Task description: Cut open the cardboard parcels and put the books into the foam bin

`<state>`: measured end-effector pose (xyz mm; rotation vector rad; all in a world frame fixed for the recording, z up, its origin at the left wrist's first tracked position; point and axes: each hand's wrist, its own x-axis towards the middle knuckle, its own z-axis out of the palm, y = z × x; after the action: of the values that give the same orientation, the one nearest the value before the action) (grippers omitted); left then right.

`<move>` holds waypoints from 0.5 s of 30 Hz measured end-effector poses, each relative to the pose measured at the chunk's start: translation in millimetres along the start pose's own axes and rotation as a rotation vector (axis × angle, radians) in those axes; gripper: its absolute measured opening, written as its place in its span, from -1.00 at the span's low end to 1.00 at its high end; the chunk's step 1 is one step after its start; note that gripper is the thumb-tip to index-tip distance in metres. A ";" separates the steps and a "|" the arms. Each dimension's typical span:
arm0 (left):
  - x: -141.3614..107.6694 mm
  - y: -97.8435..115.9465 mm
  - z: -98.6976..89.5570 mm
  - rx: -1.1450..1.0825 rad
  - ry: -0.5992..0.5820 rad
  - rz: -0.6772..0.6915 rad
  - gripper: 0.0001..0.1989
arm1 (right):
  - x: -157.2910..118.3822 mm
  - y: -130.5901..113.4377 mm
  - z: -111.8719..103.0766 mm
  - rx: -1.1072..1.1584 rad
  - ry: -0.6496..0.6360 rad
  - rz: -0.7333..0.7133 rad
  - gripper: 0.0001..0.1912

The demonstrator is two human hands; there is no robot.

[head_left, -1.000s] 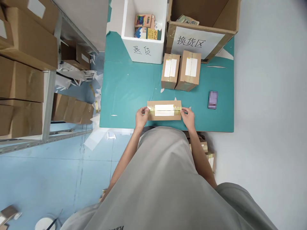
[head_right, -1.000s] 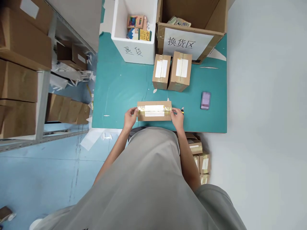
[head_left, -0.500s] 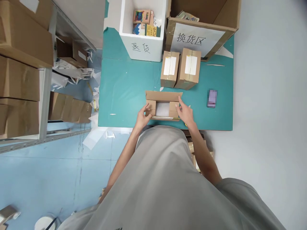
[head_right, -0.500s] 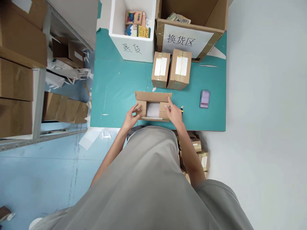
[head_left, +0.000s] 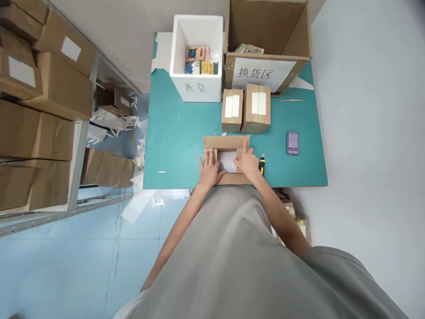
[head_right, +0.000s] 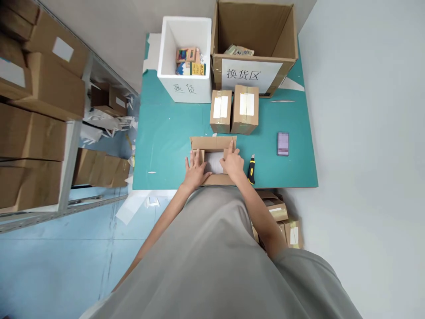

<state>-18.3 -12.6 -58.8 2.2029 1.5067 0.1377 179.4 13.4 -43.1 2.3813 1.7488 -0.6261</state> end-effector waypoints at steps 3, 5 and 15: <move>-13.7 -14.1 -10.8 0.027 0.077 -0.023 -0.36 | -10.2 30.8 -13.7 0.092 0.007 0.023 -0.14; -25.4 -26.3 -17.5 0.015 0.131 -0.080 -0.21 | -17.5 54.8 -16.8 0.139 0.041 0.065 -0.23; -31.4 -24.6 -20.8 0.079 0.135 -0.132 -0.39 | -25.0 89.6 13.5 0.134 0.237 -0.047 -0.68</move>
<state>-58.7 -27.2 -45.3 2.1846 1.7534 0.1903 253.6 -42.3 -58.3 2.6067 1.9159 -0.4984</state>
